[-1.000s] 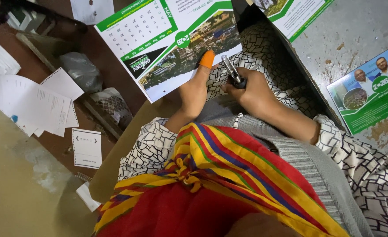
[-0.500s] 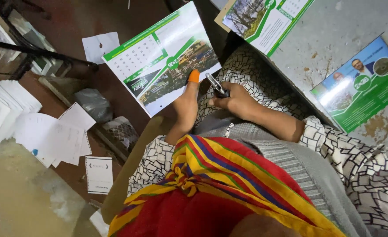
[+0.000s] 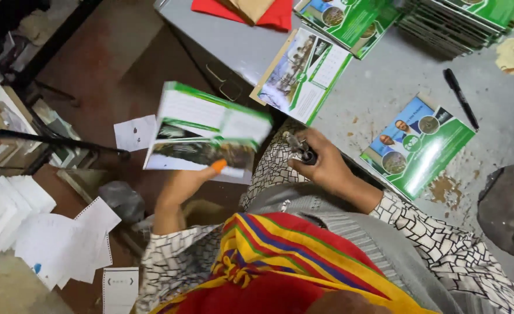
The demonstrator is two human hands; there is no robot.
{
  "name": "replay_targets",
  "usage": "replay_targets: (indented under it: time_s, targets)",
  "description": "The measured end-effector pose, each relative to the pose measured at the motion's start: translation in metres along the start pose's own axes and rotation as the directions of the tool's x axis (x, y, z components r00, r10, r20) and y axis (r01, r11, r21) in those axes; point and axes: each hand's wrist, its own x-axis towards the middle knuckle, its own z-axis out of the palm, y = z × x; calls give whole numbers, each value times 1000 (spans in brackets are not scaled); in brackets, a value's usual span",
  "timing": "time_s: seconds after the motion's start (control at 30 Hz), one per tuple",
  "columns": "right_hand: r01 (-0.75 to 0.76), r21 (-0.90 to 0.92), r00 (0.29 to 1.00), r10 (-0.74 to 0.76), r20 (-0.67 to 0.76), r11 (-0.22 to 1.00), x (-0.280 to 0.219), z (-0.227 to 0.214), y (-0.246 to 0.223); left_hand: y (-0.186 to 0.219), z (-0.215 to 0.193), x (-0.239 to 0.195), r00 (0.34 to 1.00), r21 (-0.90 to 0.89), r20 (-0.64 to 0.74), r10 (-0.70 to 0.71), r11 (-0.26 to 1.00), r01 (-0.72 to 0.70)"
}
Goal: Manually preparing calendars by aligning a guide, marking positions, and punching holes using a handheld tool.
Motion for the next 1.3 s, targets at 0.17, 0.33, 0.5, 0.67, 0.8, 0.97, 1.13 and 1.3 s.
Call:
replay_targets:
  time_s: [0.17,0.33,0.5,0.67,0.8,0.97,1.13,1.3]
  targets:
    - [-58,308,992,21,122,950,-7,-17,-11,70,-18,1,855,227,477,-202,969,102]
    - [-198,468,975,124,183,861,-12,-14,15,65,3,70,859,-78,497,121,992,-95]
    - [-310,470,928,371,-41,826,-7,-28,2,71,45,157,864,-338,318,391,898,-282]
    - [-398,468,872,484,-74,789,-25,-42,7,112,72,201,876,23,331,351,925,-379]
    - [-543,257,825,564,-13,800,-44,-63,4,174,74,176,923,185,337,185,948,-258]
    - [-674,88,711,676,-193,734,-77,-111,-29,163,76,184,917,217,263,300,908,-359]
    - [-715,-236,653,508,-562,658,-125,-165,-9,175,95,147,764,590,122,634,572,-569]
    - [-602,-675,741,-16,-671,426,-156,-197,51,219,143,79,871,295,317,375,834,-466]
